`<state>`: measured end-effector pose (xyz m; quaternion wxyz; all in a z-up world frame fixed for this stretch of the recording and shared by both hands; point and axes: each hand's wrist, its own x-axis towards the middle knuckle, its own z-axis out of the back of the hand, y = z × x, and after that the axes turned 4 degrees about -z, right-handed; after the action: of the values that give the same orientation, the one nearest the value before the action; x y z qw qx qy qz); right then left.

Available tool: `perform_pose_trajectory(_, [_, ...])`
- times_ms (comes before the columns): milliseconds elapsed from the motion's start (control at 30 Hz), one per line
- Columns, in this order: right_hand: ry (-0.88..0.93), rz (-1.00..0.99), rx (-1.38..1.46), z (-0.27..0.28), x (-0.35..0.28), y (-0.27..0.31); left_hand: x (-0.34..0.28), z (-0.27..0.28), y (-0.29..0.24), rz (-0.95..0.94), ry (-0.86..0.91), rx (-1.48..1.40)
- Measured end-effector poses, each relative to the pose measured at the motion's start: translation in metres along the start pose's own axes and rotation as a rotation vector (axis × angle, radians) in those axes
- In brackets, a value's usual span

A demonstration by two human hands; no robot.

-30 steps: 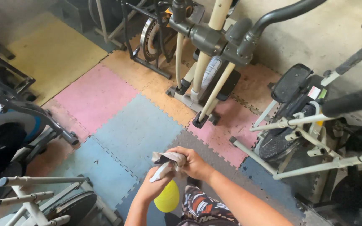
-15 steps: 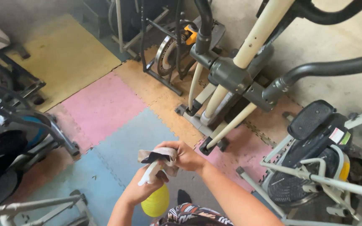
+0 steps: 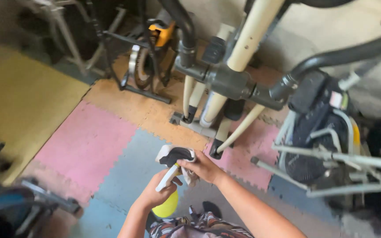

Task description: The person cleans various exercise machines by spraying liquid from a spray bottle onto the equipment or directly onto a cloth, then wiping the surfaces with the cloth. The person occasionally shifts a stationary bike by hand.

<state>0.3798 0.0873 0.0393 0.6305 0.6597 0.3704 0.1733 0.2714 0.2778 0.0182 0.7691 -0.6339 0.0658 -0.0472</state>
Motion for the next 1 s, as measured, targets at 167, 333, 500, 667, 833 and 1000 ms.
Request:
perform_pose_trajectory(167, [-0.225,-0.085,0.476,-0.02,0.037,-0.064,0.025,0.063,0.015,0.002,0.264,-0.034])
perform_pose_trajectory(333, [-0.544,-0.018,0.803,-0.044,0.051,-0.076,0.051,0.094,0.026,-0.166,0.399,0.272])
perform_pose_trajectory(500, [-0.74,0.003,0.737,-0.057,0.018,-0.095,0.083,0.076,0.035,-0.201,0.622,0.369])
perform_pose_trajectory(667, [-0.9,-0.01,0.813,-0.029,-0.01,-0.124,0.108,0.035,0.053,-0.257,0.683,0.284])
perform_pose_trajectory(833, [-0.941,-0.047,1.035,0.016,-0.006,-0.135,0.139,0.016,0.063,-0.273,0.698,0.194])
perform_pose_trajectory(1000, [-0.957,0.025,1.084,0.038,0.009,-0.138,0.162,0.016,0.063,-0.256,0.62,0.142])
